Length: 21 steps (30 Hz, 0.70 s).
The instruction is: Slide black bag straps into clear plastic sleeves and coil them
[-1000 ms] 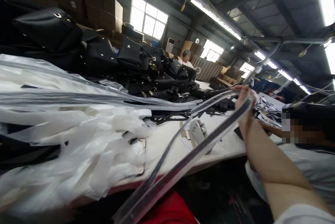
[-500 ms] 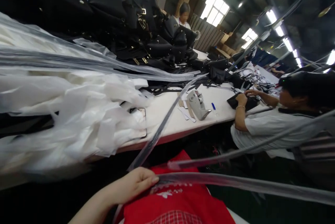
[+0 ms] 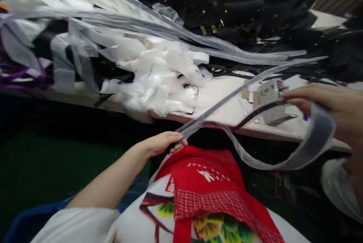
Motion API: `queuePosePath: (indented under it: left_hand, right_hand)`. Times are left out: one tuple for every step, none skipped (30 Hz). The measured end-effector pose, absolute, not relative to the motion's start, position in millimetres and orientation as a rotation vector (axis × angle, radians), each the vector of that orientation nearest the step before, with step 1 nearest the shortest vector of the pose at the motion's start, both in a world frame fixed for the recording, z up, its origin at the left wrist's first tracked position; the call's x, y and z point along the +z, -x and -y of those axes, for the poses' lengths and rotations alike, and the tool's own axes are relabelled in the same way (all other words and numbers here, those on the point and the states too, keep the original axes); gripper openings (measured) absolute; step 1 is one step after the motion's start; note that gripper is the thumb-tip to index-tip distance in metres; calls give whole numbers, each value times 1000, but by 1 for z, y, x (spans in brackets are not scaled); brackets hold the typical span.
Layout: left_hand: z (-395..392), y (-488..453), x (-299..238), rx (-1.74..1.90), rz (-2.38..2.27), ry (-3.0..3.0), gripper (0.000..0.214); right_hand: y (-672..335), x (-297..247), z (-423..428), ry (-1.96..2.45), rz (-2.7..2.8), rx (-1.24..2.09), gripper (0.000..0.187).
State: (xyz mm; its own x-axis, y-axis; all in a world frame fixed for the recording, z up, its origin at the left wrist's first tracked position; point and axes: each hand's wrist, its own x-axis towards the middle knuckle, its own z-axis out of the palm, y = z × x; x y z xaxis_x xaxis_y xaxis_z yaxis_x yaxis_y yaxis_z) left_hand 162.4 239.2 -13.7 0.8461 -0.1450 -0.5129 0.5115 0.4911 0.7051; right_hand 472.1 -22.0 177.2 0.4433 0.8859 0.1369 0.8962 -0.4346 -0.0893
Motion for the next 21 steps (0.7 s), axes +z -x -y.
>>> queuePosePath:
  left_hand:
    - [-237, -162, -12, -407, -431, -941, 39]
    - [-235, -162, -10, -410, -437, -916, 39]
    - [-232, -162, -8, -420, -434, -905, 39]
    - [-228, -164, -7, -435, -427, -904, 40]
    - [-224, -165, -5, -457, -416, -914, 42]
    - [-219, -168, -3, -482, -402, -929, 44]
    - [-214, -171, 0, -507, -386, -943, 46]
    - [-210, -175, 3, -532, -371, -955, 49]
    - [-205, -178, 7, -554, -356, -965, 50]
    - [-202, -181, 10, -570, -346, -975, 51]
    - [-199, -184, 13, -583, -343, -987, 50]
    - [-197, -186, 16, -591, -351, -1001, 50]
    - [-196, -188, 17, -600, -371, -1019, 51]
    - [-195, -189, 17, -610, -399, -1036, 55]
    - [-195, -190, 16, -620, -434, -1048, 60]
    - [-195, -190, 14, -633, -470, -1052, 67]
    - [-194, -190, 12, -646, -504, -1051, 72]
    - [-194, -191, 9, -651, -535, -1048, 76]
    - [-193, -192, 7, -649, -560, -1043, 78]
    - [-191, -193, 4, -644, -582, -1035, 79]
    - [-189, -195, 2, -639, -596, -1026, 78]
  right_hand:
    - [-472, 166, 18, 2542, 1766, -1, 39]
    - [-469, 154, 15, 2547, 1927, 68, 36]
    - [-463, 144, 13, 2545, 2040, 82, 38]
    - [-454, 133, 10, 2524, 2088, 57, 43]
    - [-441, 123, 7, 2482, 2099, 31, 49]
    - [-425, 113, 2, 2401, 2094, 36, 53]
    - [-409, 102, -5, 2290, 2086, 119, 58]
    - [-392, 89, -13, 2166, 2064, 251, 64]
    - [-376, 75, -22, 2027, 2060, 403, 69]
    - [-362, 59, -30, 1922, 2030, 499, 69]
    - [-352, 43, -38, 1874, 1991, 596, 66]
    - [-344, 27, -43, 1870, 1952, 718, 61]
    - [-339, 12, -47, 1907, 1914, 812, 54]
    - [-336, 0, -49, 1972, 1885, 875, 47]
    - [-334, -8, -49, 2043, 1871, 904, 40]
    - [-334, -14, -49, 2106, 1872, 892, 35]
    - [-333, -16, -49, 2150, 1885, 851, 32]
    - [-333, -17, -48, 2174, 1907, 802, 30]
    - [-332, -16, -48, 2181, 1936, 763, 29]
    - [-331, -14, -49, 2183, 1967, 735, 27]
    - [-330, -12, -50, 2189, 1996, 714, 25]
